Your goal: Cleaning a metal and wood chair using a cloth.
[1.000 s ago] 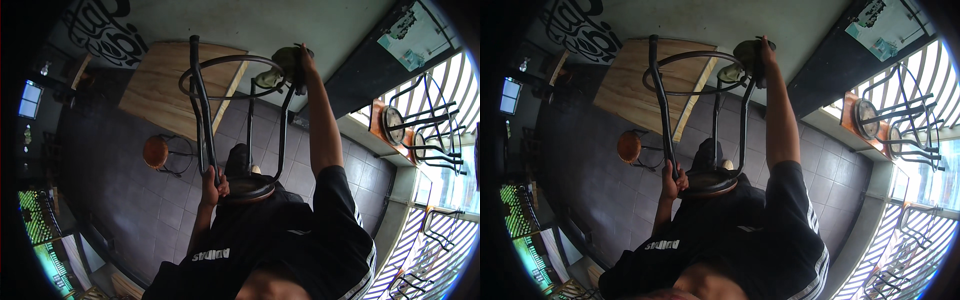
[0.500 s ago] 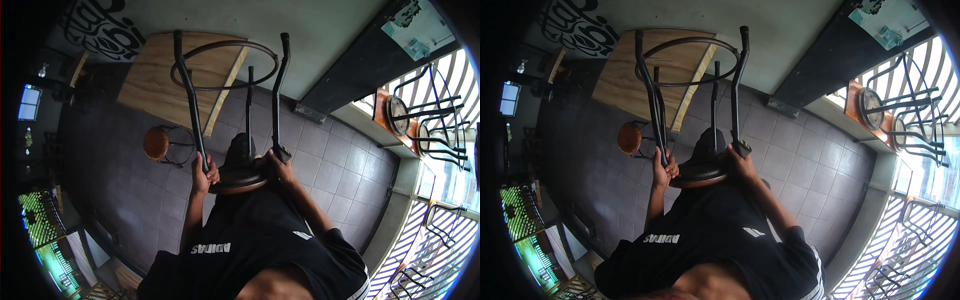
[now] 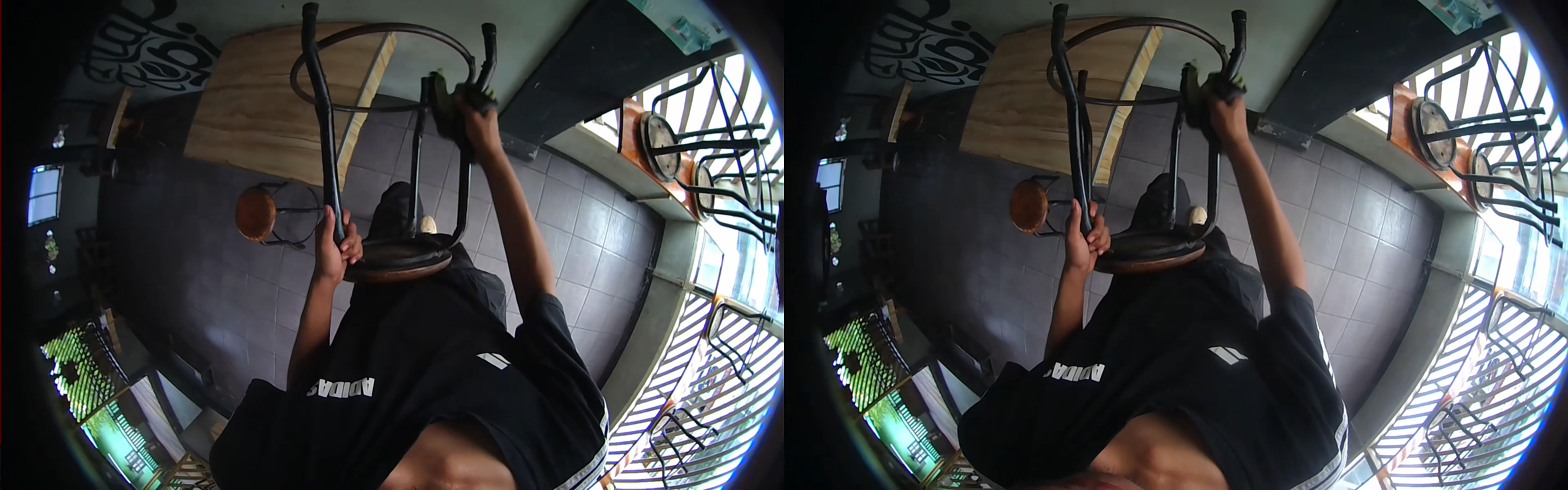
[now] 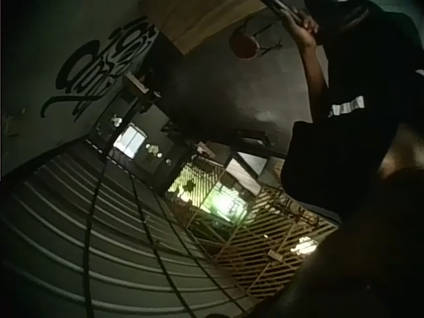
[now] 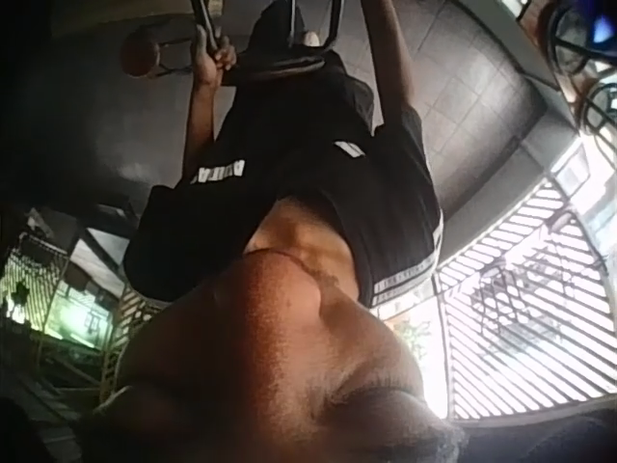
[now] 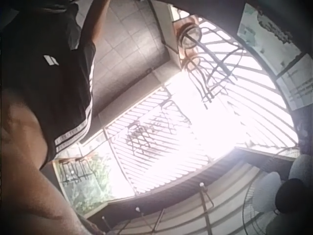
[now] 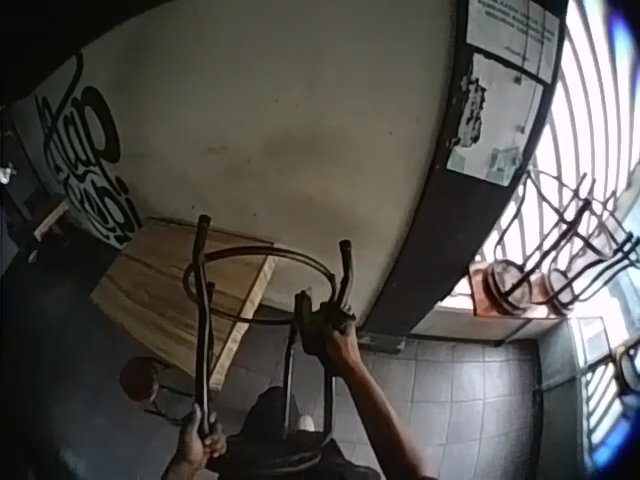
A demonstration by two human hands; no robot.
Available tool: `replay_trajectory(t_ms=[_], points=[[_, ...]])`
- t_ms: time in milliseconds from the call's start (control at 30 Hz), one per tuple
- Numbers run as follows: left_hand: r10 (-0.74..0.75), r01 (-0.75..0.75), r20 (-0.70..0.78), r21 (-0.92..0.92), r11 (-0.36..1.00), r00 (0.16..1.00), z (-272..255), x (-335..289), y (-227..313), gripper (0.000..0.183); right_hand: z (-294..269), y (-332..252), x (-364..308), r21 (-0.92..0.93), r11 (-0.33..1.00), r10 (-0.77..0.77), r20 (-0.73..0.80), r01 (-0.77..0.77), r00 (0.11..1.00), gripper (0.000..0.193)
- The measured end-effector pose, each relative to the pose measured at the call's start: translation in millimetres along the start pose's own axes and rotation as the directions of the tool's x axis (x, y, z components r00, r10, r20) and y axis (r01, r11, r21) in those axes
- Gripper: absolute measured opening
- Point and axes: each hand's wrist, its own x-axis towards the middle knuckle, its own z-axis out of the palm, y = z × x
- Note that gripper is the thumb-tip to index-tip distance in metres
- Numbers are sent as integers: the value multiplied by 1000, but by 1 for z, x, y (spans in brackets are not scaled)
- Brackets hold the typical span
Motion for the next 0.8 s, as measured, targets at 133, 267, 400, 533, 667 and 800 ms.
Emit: replay_trajectory(t_ms=[133, 267, 400, 533, 667, 800], points=[[18, -21, -34, -66, 998, 999, -12, -7, 0, 45, -3, 41, -135, -272, 960, 103, 109, -70, 989, 39], [34, -38, -35, -100, 994, 999, -11, 3, 5, 44, -26, 35, -218, -278, 941, 246, 180, -191, 952, 30], [51, -54, -34, -80, 995, 998, -8, 4, 5, 44, -50, 8, -202, -403, 891, 263, 85, -208, 961, 32], [54, -54, -2, -46, 997, 999, -4, 10, 7, 44, -38, -45, -192, -209, 956, 227, 86, -205, 970, 34], [45, -44, 19, -31, 999, 999, -4, 12, 6, 44, -16, -77, -179, -220, 870, 493, 448, -442, 746, 45], [38, -37, 56, -16, 999, 998, 2, 17, 6, 45, -10, -26, -189, -461, 882, 219, 585, 98, 781, 45]])
